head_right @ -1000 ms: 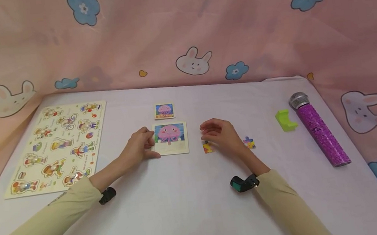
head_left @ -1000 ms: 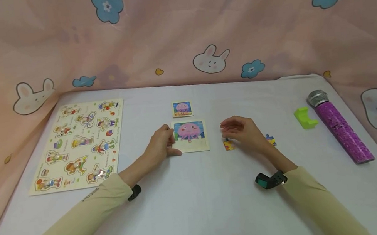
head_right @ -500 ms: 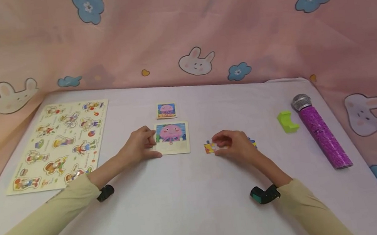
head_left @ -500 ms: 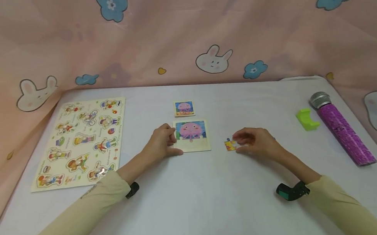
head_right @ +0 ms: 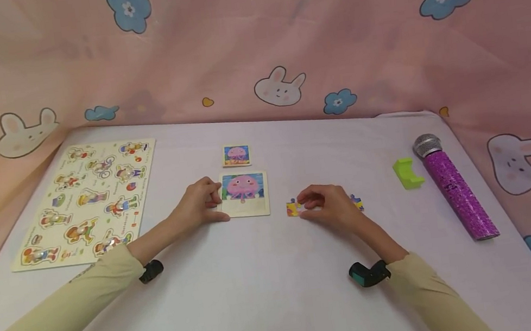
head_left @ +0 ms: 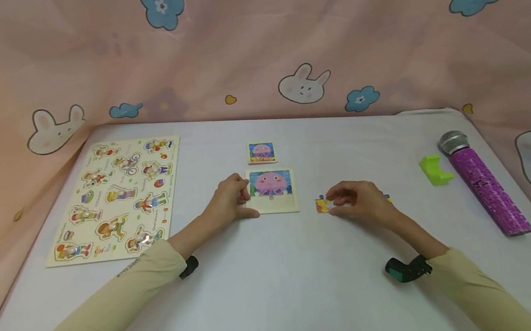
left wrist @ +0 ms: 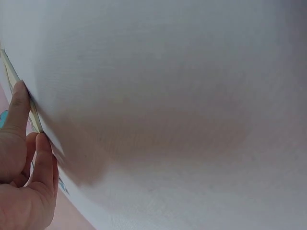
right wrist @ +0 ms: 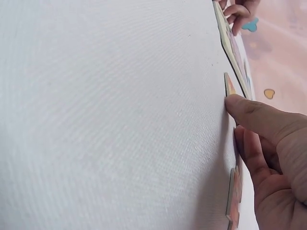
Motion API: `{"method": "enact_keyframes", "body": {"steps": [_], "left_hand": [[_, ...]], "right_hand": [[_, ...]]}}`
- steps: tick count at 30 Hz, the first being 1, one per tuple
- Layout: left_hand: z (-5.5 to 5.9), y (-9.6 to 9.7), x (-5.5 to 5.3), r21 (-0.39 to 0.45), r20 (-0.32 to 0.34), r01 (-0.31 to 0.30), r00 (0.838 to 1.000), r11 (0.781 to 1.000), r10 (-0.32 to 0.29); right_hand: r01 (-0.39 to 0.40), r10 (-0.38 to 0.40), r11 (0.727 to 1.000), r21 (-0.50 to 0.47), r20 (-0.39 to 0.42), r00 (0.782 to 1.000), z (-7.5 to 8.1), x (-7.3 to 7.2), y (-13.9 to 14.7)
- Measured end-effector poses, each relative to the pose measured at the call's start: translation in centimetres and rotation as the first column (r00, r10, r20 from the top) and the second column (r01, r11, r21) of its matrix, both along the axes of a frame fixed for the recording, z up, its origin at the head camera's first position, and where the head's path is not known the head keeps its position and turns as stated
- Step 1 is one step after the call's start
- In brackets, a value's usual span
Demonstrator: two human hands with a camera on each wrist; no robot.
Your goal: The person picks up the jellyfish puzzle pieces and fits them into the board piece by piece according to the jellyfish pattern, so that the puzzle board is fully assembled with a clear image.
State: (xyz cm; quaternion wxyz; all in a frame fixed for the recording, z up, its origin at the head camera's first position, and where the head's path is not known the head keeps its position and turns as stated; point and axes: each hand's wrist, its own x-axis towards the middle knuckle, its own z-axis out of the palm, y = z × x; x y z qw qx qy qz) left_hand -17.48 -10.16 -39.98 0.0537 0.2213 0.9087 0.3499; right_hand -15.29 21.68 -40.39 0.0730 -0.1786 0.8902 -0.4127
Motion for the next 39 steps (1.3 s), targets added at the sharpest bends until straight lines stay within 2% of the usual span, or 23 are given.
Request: {"method": "enact_keyframes", "body": {"steps": [8,11,15,18,23,29,39], "left_hand": [[0.1,0.0,-0.1,-0.014,-0.022,-0.001,1.000,1.000,0.001],[0.1,0.0,0.0,-0.011,-0.010,-0.008,1.000,1.000,0.008],[0.1,0.0,0.0,-0.005,0.002,-0.009,1.000,1.000,0.009],[0.0,-0.1,0.0,-0.014,0.002,-0.013,1.000,1.000,0.013],[0.1,-0.1,0.1,-0.022,0.008,-0.012,1.000,1.000,0.012],[0.3,-0.2,0.2,-0.019,0.019,0.017,1.000,1.000,-0.016],[0.4,-0.3,0.0,-0.084,0.010,0.053,0.999,0.995,-0.052]], "right_hand": [[-0.001,0.002,0.999,-0.047,0.040,0.999,0.2,-0.1,-0.4],[0.010,-0.001,0.995,-0.095,0.097,0.995,0.2,-0.1,-0.7],[0.060,-0.027,0.985,-0.160,0.203,0.979,0.4,0.0,-1.4],[0.097,-0.049,0.976,-0.192,0.240,0.969,0.5,0.1,-2.2],[0.128,-0.073,0.967,-0.220,0.240,0.968,0.4,0.1,-3.7],[0.134,-0.082,0.967,-0.217,0.230,0.970,0.4,-0.3,-5.5],[0.099,-0.043,0.960,-0.261,0.215,0.976,0.4,-0.9,-8.1]]}}
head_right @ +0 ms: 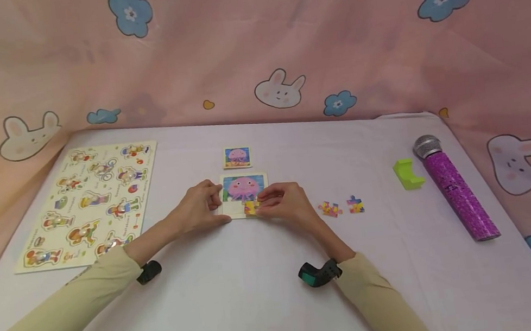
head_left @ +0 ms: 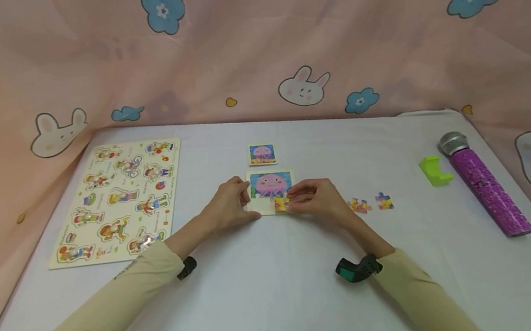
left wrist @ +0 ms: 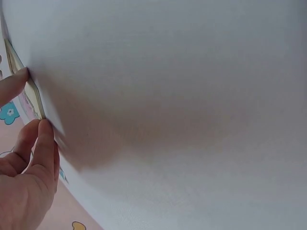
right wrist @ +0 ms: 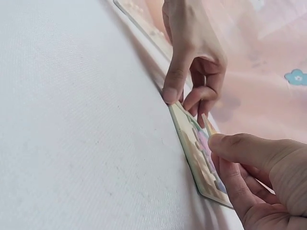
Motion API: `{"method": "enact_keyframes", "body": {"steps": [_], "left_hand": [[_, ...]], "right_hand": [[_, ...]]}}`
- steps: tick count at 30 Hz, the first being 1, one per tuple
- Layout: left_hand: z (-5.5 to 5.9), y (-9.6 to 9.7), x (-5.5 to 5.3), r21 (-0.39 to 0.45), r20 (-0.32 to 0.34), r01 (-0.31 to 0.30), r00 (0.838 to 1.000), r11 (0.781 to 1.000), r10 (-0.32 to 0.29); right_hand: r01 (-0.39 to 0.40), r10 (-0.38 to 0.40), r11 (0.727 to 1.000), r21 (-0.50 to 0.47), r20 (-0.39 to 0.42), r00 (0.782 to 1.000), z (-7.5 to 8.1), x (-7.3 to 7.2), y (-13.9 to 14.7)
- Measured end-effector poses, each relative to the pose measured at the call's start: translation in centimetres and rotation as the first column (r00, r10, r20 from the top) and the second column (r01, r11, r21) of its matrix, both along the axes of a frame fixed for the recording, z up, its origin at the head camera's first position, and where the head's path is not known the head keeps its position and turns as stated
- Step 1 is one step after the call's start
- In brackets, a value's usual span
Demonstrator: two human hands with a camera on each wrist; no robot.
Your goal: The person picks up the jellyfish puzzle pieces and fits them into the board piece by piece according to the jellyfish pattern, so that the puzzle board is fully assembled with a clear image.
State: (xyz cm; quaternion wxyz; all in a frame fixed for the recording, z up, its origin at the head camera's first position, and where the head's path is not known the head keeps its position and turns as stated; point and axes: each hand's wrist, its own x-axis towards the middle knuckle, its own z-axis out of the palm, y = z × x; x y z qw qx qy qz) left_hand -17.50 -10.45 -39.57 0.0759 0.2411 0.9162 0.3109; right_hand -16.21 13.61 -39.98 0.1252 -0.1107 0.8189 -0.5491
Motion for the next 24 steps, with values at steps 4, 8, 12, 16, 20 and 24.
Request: {"method": "enact_keyframes", "body": {"steps": [4,8,12,16,20,24], "left_hand": [[0.0,0.0,-0.1,-0.021,0.002,0.000,1.000,1.000,0.000],[0.0,0.0,-0.1,-0.016,0.004,0.005,1.000,1.000,-0.005],[0.0,0.0,-0.2,-0.015,0.006,0.005,1.000,1.000,-0.005],[0.0,0.1,-0.3,-0.026,0.014,-0.001,1.000,1.000,0.002],[0.1,0.1,-0.2,-0.024,0.006,0.000,1.000,1.000,0.000],[0.2,0.1,-0.2,-0.017,-0.010,0.003,1.000,1.000,-0.003]], "right_hand": [[0.005,-0.005,1.000,-0.017,0.004,1.000,-0.2,-0.3,-1.0],[0.005,-0.005,1.000,-0.022,-0.018,1.000,-0.3,-0.3,-1.9],[-0.011,0.010,0.999,-0.038,-0.034,0.999,-0.2,-0.2,-2.9],[-0.016,0.014,0.999,-0.037,-0.054,0.998,-1.0,-0.4,-3.5],[-0.010,0.009,1.000,-0.008,-0.077,0.997,-1.1,-0.4,-4.0],[-0.012,0.015,0.999,0.032,-0.101,0.995,-0.9,-0.4,-4.3]]}}
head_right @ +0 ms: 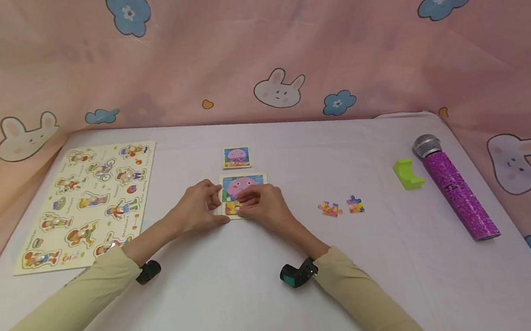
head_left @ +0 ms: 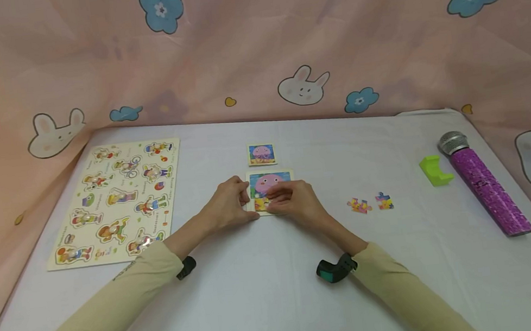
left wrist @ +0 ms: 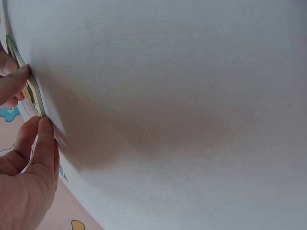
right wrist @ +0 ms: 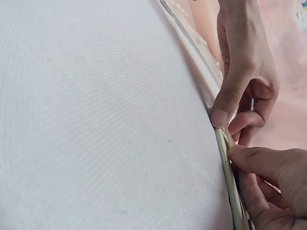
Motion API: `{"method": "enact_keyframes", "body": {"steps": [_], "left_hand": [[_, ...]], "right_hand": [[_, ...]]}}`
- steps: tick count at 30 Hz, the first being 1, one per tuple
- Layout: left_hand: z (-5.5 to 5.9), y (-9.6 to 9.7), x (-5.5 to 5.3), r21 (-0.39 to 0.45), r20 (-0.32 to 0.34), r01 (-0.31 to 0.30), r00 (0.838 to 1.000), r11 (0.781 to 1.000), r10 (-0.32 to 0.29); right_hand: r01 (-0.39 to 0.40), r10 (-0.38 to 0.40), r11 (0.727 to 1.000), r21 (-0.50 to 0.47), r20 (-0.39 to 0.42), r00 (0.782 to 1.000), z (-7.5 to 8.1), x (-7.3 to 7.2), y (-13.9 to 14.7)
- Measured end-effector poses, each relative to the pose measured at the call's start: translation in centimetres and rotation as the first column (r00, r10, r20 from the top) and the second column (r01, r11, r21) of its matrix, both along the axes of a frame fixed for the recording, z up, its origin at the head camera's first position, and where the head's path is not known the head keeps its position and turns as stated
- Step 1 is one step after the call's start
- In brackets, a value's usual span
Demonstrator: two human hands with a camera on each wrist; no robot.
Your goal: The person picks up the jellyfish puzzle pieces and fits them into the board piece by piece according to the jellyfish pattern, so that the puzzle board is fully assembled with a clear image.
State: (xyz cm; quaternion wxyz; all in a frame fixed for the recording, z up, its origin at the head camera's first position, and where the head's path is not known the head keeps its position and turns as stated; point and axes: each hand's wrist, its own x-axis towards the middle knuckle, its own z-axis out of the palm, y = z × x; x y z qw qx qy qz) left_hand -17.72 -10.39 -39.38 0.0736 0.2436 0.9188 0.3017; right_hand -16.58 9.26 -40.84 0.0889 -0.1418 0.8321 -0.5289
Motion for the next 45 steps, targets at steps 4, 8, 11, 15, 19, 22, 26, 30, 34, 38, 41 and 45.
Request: {"method": "enact_keyframes", "body": {"steps": [4,8,11,15,19,22,26,30,34,38,41,45], "left_hand": [[0.0,-0.1,0.0,0.001,-0.003,0.000,1.000,1.000,0.000],[-0.1,-0.1,-0.1,0.004,0.006,-0.003,1.000,1.000,0.003],[-0.1,-0.1,-0.1,0.005,0.011,-0.003,1.000,1.000,0.003],[0.0,-0.1,-0.1,0.011,0.013,-0.007,1.000,1.000,0.006],[0.0,-0.2,0.0,0.021,0.005,-0.006,1.000,1.000,0.006],[-0.1,-0.2,0.0,0.028,0.002,-0.006,1.000,1.000,0.006],[-0.1,-0.3,0.0,0.030,0.010,-0.005,1.000,1.000,0.005],[-0.1,-0.2,0.0,0.020,0.020,-0.004,1.000,1.000,0.004],[0.0,-0.2,-0.1,0.009,0.020,-0.012,1.000,1.000,0.012],[0.0,-0.3,-0.1,0.008,0.015,-0.016,1.000,1.000,0.016],[0.0,-0.3,0.0,0.015,0.016,-0.012,1.000,1.000,0.012],[-0.1,-0.2,0.0,0.019,0.017,-0.009,1.000,1.000,0.008]], "right_hand": [[-0.007,0.008,0.999,0.046,-0.020,1.000,0.2,0.0,-0.4],[-0.003,0.008,0.995,0.098,-0.053,0.999,0.3,-0.1,-0.9],[-0.002,0.010,0.992,0.123,-0.064,0.998,0.4,-0.1,-1.1],[-0.005,0.013,0.991,0.132,-0.066,0.998,0.6,-0.1,-1.1],[-0.005,0.015,0.994,0.108,-0.093,0.996,0.9,-0.1,-1.2],[-0.022,0.026,0.999,0.039,-0.114,0.993,0.9,-0.2,-1.6],[-0.058,0.052,0.997,-0.059,-0.099,0.994,0.5,-0.3,-2.0],[-0.068,0.063,0.995,-0.070,-0.077,0.995,0.2,-0.2,-2.0],[-0.070,0.065,0.996,-0.062,-0.079,0.995,-0.1,-0.2,-1.8],[-0.089,0.085,0.995,-0.052,-0.074,0.994,-0.1,-0.5,-1.7],[-0.102,0.101,0.995,-0.019,-0.067,0.993,0.0,-0.6,-1.7],[-0.116,0.117,0.993,0.018,-0.067,0.991,0.3,-0.8,-1.7]]}}
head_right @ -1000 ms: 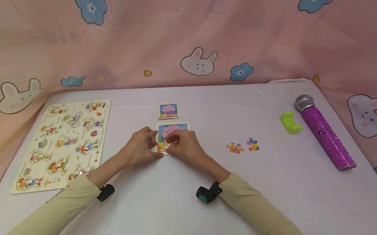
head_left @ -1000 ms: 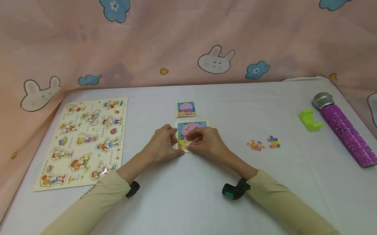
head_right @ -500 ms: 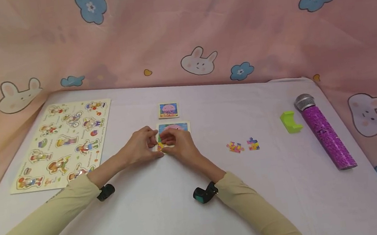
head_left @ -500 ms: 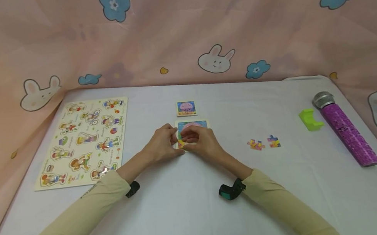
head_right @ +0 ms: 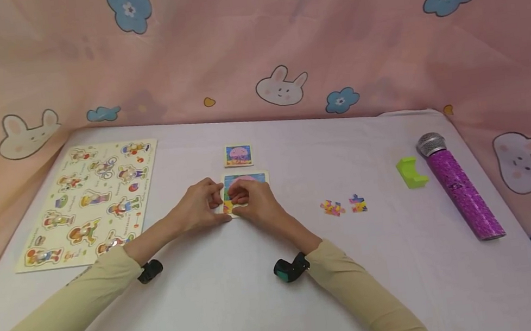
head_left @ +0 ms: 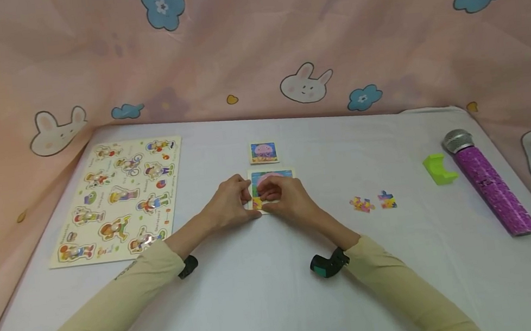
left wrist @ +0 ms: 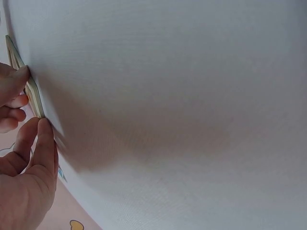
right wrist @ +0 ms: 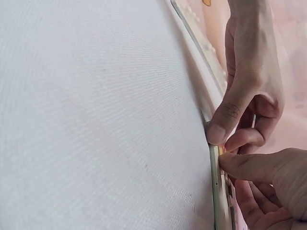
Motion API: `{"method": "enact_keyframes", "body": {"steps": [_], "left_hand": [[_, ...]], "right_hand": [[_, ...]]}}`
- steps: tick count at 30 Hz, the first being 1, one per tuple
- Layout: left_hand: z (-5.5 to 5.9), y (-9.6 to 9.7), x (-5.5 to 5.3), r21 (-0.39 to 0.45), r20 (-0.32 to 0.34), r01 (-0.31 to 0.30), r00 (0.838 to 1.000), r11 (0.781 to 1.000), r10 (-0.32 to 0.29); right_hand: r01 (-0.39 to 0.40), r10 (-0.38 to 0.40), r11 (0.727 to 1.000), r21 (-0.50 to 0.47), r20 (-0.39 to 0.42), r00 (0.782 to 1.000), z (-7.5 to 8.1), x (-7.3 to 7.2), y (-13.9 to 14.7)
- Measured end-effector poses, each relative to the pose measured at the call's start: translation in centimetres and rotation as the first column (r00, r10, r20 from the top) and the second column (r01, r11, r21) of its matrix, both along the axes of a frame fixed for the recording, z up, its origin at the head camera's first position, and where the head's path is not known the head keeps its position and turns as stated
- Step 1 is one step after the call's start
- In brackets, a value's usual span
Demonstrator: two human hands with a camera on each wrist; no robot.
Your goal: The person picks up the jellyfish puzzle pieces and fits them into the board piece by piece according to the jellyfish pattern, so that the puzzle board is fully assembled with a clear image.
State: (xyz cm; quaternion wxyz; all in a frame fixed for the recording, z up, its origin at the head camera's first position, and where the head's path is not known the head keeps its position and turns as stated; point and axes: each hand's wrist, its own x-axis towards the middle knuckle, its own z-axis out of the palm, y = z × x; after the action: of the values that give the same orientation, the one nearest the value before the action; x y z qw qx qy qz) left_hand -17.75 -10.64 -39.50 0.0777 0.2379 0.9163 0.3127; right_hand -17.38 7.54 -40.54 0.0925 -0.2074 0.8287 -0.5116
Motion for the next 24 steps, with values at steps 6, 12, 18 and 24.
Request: {"method": "enact_keyframes", "body": {"steps": [6,12,18,24], "left_hand": [[-0.1,0.0,0.1,-0.012,0.000,-0.012,1.000,1.000,0.012],[-0.2,0.2,-0.1,-0.016,0.004,-0.011,1.000,1.000,0.011],[-0.2,0.1,-0.1,-0.008,0.004,-0.003,1.000,1.000,0.003],[-0.1,0.0,-0.1,-0.001,-0.015,0.002,1.000,1.000,-0.002]], "right_hand": [[0.002,-0.003,0.997,-0.076,-0.014,1.000,1.1,0.7,-0.7],[0.020,-0.020,1.000,-0.006,0.003,1.000,0.2,-0.1,-0.4],[0.012,-0.012,1.000,-0.027,-0.010,1.000,-0.2,-0.5,-0.4],[0.016,-0.016,1.000,-0.020,-0.035,0.999,-0.5,-0.6,-1.0]]}}
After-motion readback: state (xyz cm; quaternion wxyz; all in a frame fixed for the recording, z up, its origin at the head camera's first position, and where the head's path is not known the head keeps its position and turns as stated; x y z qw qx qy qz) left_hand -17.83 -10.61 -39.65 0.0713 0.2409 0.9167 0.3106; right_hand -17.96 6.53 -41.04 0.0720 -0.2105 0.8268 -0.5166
